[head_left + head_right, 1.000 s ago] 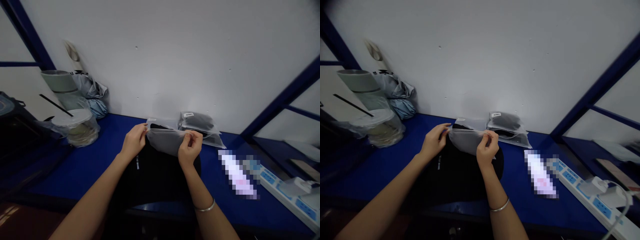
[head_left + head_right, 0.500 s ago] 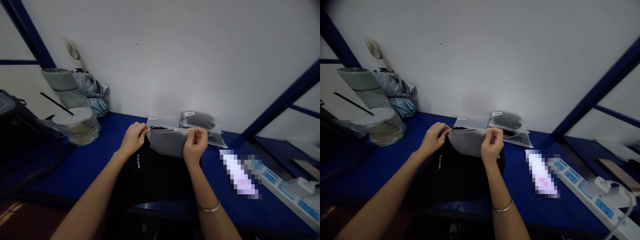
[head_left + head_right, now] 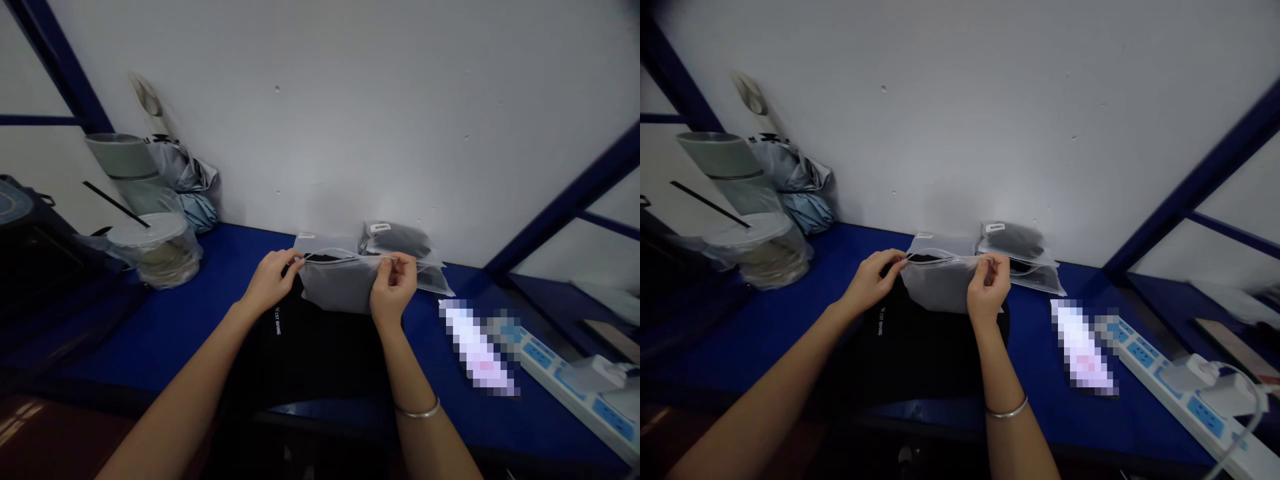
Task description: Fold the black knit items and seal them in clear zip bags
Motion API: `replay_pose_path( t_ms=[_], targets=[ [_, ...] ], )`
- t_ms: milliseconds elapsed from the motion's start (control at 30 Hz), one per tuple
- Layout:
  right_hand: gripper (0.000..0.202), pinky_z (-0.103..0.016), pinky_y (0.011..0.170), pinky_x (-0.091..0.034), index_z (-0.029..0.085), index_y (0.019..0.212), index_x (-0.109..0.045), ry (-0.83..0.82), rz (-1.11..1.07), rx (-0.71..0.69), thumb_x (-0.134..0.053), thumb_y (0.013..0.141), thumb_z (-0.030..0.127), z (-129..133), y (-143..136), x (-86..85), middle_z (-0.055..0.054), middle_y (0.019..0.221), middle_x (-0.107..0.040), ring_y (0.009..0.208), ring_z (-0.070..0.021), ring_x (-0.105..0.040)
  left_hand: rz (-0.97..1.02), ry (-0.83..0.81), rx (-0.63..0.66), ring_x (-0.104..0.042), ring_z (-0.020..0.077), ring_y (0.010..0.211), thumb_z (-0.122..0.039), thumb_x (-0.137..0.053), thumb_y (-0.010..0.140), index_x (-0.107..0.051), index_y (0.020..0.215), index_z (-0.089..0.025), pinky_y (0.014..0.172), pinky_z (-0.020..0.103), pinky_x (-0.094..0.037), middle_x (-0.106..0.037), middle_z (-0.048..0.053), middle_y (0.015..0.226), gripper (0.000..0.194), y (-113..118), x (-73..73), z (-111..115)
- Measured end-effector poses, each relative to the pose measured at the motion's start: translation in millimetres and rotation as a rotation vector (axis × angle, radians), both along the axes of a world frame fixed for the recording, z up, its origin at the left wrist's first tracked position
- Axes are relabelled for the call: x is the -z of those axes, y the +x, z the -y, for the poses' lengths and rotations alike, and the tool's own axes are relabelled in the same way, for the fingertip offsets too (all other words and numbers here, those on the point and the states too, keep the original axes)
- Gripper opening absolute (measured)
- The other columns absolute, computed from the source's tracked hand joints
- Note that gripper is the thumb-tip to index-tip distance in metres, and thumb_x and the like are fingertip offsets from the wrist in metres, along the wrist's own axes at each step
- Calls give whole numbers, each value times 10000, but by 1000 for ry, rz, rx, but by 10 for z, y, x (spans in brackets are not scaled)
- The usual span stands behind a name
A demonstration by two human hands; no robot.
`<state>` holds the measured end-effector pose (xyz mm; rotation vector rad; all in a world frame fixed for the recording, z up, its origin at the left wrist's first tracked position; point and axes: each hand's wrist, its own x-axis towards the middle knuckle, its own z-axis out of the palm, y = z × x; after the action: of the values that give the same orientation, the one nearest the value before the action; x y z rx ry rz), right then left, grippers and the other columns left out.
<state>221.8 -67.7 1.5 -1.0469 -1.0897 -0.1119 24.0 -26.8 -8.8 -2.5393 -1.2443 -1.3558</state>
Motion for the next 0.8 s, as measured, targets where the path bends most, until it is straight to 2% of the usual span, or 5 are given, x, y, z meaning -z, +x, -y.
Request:
replay_pose_path(
  t_ms=[67, 233, 533, 800],
  targets=[
    [81, -202, 490, -401, 177, 773, -479, 3, 5, 22, -449, 800, 248, -8, 4, 11, 15, 668, -488, 577, -90, -507, 53, 31, 27, -540, 149, 687, -287, -435, 844, -557, 879, -193, 651, 277, -422, -599, 15, 731, 159, 17, 9, 18],
    [86, -201, 508, -409, 177, 792, -486, 9, 6, 56, -447, 804, 252, -9, -17, 29, 13, 677, -494, 586, -91, -512, 109, 71, 49, -561, 154, 703, -300, -479, 817, -567, 784, -177, 656, 280, -440, -604, 29, 733, 155, 28, -21, 42],
    [67, -195, 494, -401, 178, 796, -477, 52, -28, 106, -448, 804, 237, -8, -22, 35, 12, 679, -477, 579, -86, -505, 208, -77, 34, -563, 127, 644, -235, -501, 784, -557, 710, -178, 603, 242, -444, -608, -1, 677, 109, 36, -39, 27],
    [77, -200, 494, -406, 179, 799, -479, 54, -20, 79, -452, 813, 249, 1, -11, 34, 15, 674, -468, 571, -82, -499, 234, -188, -15, -549, 119, 594, -221, -506, 768, -543, 705, -178, 550, 234, -413, -597, -7, 641, 85, 17, -50, 15]
  ],
)
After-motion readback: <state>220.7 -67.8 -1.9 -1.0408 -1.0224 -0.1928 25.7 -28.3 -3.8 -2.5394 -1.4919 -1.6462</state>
